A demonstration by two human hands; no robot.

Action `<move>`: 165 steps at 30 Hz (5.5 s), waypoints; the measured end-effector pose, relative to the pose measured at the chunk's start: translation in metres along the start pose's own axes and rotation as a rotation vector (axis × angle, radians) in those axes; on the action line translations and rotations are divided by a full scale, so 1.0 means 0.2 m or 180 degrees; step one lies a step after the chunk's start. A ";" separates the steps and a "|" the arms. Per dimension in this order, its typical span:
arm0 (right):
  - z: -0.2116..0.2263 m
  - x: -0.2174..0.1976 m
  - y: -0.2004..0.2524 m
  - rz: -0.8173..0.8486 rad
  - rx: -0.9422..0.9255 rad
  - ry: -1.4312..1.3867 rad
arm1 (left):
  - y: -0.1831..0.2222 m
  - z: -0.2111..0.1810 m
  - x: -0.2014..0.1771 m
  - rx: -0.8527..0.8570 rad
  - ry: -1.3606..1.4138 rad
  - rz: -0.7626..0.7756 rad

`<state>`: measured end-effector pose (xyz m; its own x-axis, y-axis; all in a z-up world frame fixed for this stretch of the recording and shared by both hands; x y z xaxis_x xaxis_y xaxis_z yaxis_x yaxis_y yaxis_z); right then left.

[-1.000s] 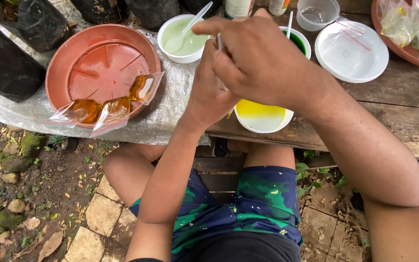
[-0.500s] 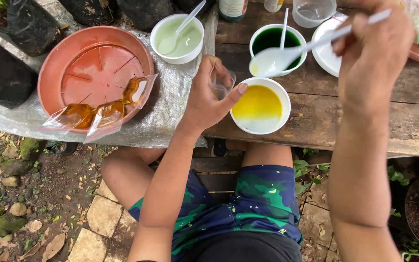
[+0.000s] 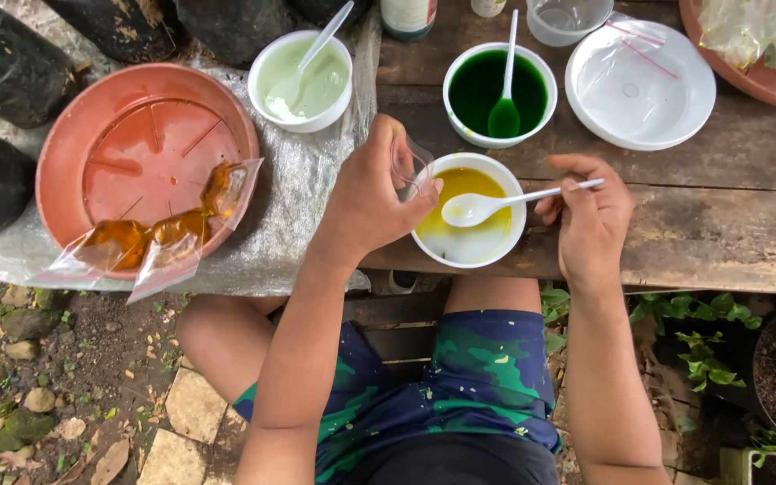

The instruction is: The person mixes a yellow liquid in a bowl using a spoon and then carefully pours the liquid into several small plastic bags.

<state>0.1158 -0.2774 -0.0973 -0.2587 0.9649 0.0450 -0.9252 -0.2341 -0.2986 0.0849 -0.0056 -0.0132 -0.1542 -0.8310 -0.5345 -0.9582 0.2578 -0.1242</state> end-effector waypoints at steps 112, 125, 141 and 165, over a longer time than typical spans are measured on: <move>0.18 0.04 -0.04 -0.0554 0.0394 0.0004 | 0.11 0.05 0.05 0.1016 0.0703 -0.0506; 0.55 0.30 -0.19 -0.0158 -0.0621 0.0749 | 0.10 0.07 0.05 0.0511 0.0498 -0.0347; 0.37 0.14 -0.07 -0.0751 -0.0407 0.0285 | 0.11 0.03 0.03 0.0677 0.0381 -0.0509; 0.11 0.07 0.01 -0.0365 0.0126 -0.0070 | 0.08 0.11 0.12 -0.0323 0.0238 -0.0387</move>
<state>0.1043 -0.2661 -0.0766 -0.1561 0.9829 0.0978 -0.9592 -0.1273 -0.2524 0.0711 -0.0098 -0.0470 -0.0497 -0.8883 -0.4565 -0.9897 0.1052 -0.0970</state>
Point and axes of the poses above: each hand's wrist, its own y-axis away from the middle knuckle, its own x-axis out of the palm, z = x × y, the point moved 6 cm from there along -y, towards the middle knuckle, and after that the axes turned 13 degrees about z, right-handed, at the moved point
